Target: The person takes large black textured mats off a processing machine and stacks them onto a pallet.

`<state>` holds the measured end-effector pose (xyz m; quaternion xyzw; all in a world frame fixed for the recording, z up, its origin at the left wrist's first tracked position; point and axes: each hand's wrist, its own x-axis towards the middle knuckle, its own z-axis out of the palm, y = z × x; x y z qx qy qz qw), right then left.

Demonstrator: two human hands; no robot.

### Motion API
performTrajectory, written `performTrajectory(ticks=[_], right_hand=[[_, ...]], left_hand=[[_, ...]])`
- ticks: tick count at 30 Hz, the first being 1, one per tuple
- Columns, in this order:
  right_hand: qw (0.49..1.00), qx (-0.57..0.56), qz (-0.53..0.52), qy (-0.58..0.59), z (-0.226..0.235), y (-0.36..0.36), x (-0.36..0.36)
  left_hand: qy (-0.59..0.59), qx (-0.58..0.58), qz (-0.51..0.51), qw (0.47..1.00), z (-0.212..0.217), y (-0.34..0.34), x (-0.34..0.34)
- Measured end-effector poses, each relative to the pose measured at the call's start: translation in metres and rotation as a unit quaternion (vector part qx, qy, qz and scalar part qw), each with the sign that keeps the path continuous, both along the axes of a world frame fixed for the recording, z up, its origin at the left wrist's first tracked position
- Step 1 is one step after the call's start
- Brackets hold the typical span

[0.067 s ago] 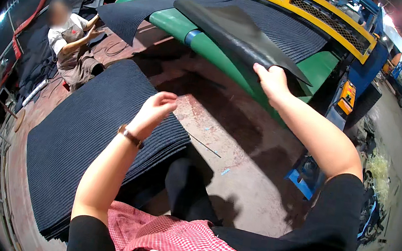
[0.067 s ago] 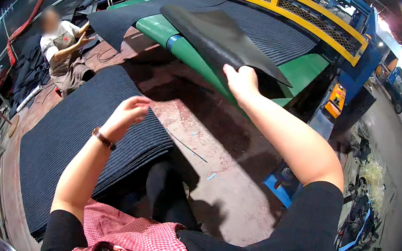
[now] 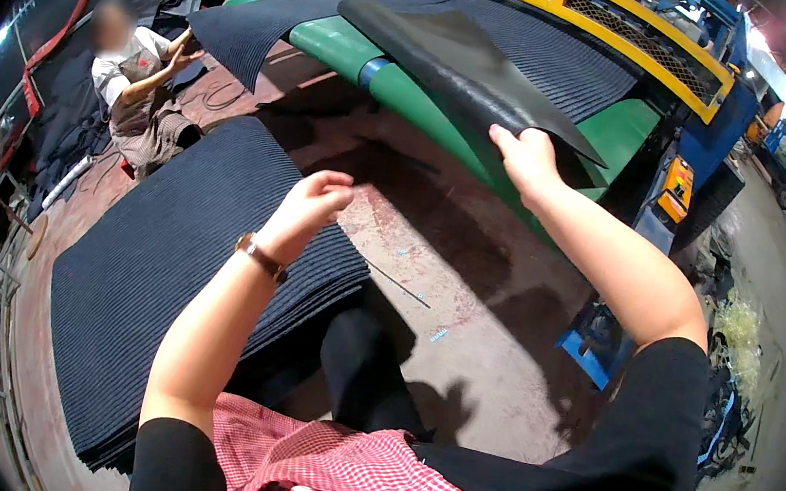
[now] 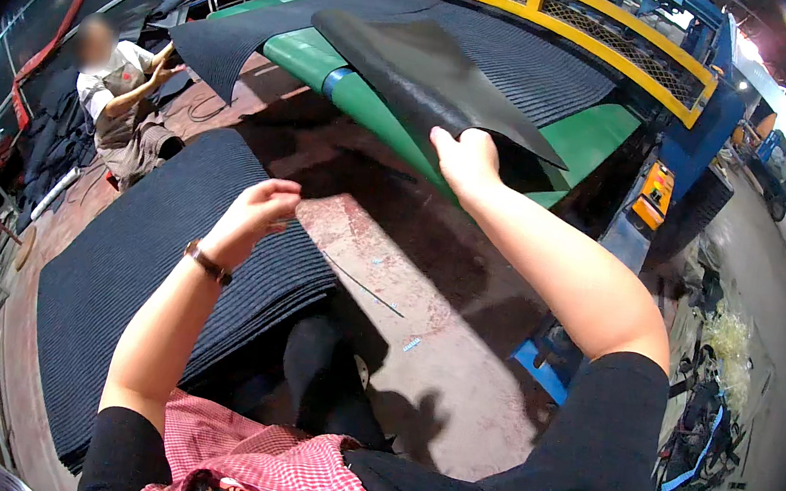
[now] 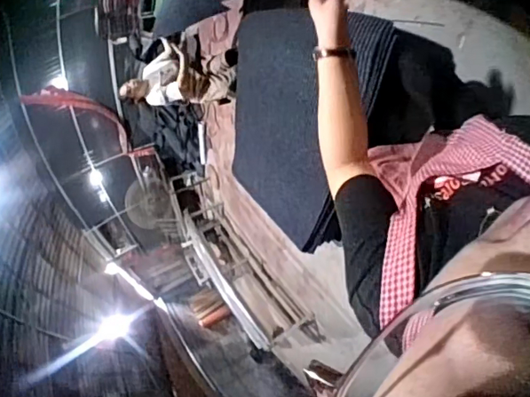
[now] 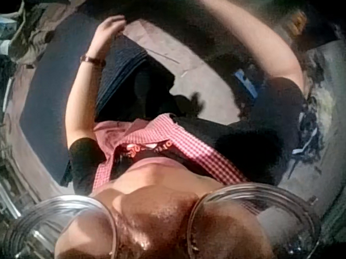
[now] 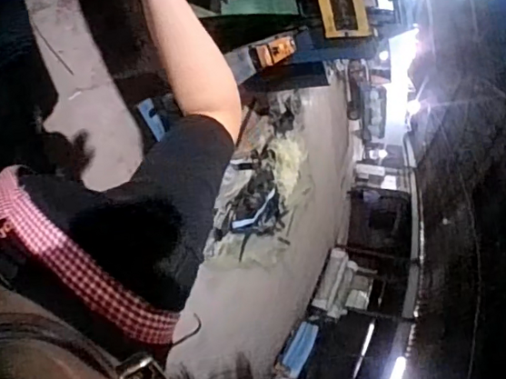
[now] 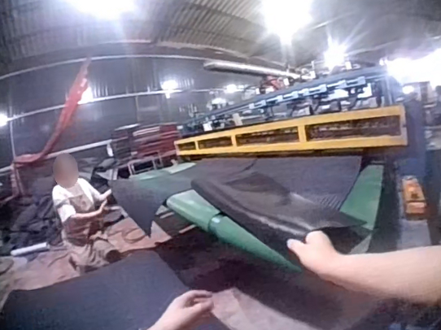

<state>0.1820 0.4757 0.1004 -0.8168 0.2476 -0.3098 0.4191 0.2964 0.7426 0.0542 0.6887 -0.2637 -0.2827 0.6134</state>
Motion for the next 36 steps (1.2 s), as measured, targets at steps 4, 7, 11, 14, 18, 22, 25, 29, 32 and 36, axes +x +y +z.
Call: performTrajectory(ticks=[4,7,11,14,18,22,25,29,32,36], right_hand=[[0.998,0.052,0.034,0.001,-0.006,-0.016,0.002],[0.996,0.074,0.032,0.028,0.003,-0.007,0.001],[0.994,0.088,0.062,0.001,0.009,-0.009,0.004],[0.992,0.048,0.117,-0.006,0.012,0.016,0.007],[0.976,-0.026,0.216,0.034,0.022,0.075,-0.005],[0.874,-0.299,0.373,-0.084,0.002,0.118,-0.059],[0.783,-0.517,0.331,-0.098,0.042,0.086,-0.080],[0.801,-0.572,0.030,0.174,0.011,0.007,-0.037],[0.730,-0.610,0.038,0.306,-0.002,0.030,0.012],[0.702,-0.678,0.065,0.207,-0.054,0.066,0.070]], left_hand=[[0.064,-0.043,-0.002,0.997,0.026,-0.059,0.001],[0.128,-0.008,0.028,0.991,0.039,-0.100,0.009],[0.199,-0.008,0.078,0.977,0.053,-0.160,0.023],[0.222,-0.024,0.146,0.964,0.070,-0.180,0.041],[0.263,-0.069,0.070,0.960,0.072,-0.164,0.063],[0.101,0.055,0.243,0.963,0.069,-0.106,0.079],[-0.015,0.041,0.245,0.968,0.062,-0.040,0.128],[-0.189,0.119,0.273,0.936,0.052,0.039,0.182],[-0.316,0.242,0.339,0.852,0.048,0.104,0.223],[-0.330,0.181,0.375,0.847,0.053,0.202,0.223]])
